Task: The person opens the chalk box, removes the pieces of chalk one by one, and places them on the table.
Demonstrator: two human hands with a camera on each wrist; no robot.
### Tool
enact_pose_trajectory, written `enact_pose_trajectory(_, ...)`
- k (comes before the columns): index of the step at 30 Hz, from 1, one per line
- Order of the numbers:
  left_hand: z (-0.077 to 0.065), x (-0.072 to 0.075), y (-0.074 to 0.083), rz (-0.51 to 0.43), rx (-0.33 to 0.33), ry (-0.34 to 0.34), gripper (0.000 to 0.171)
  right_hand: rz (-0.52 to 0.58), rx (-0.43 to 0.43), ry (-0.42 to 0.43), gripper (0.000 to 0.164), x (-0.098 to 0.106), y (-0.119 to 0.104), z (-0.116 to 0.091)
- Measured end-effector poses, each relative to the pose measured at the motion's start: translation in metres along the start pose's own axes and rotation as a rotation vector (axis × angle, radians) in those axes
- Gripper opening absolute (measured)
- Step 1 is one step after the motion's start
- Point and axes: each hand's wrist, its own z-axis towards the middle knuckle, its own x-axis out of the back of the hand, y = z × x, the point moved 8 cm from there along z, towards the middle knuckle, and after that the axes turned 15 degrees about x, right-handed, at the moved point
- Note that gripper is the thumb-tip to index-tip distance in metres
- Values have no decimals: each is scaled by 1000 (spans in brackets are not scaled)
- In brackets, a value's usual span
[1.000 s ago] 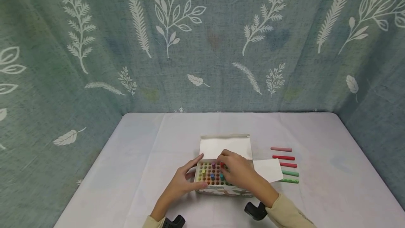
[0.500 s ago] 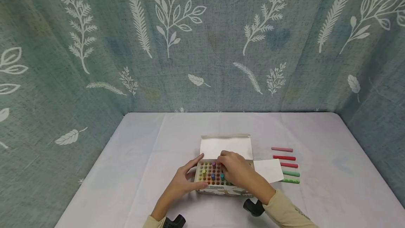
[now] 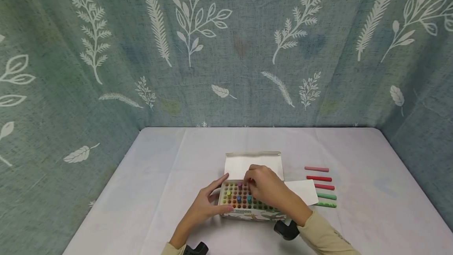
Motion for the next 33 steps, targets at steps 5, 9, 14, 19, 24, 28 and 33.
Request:
enact_pose_trajectory(5,0,0,0,-14,1,-6,82,55,13,34,13,10,-2,0)
enact_pose_trajectory(9,1,-1,-1,-15,0,-7,82,76,25,56,14,19,-4,-2)
enact_pose_trajectory(14,2,-3,-3,-5,14,-4,82,69,43,88,17,32,-7,-5)
enact_pose_trajectory(19,2,-3,-4,-5,10,-3,83,57,54,114,20,46,-8,-7)
enact_pose_trajectory(24,1,-2,-4,-5,26,-1,82,25,86,180,24,62,-8,-11)
enact_pose_trajectory(28,-1,-1,-1,-6,28,-1,82,5,115,248,27,77,-6,-16)
enact_pose_trajectory(33,-1,0,3,-1,8,-4,83,13,83,281,28,93,3,-26)
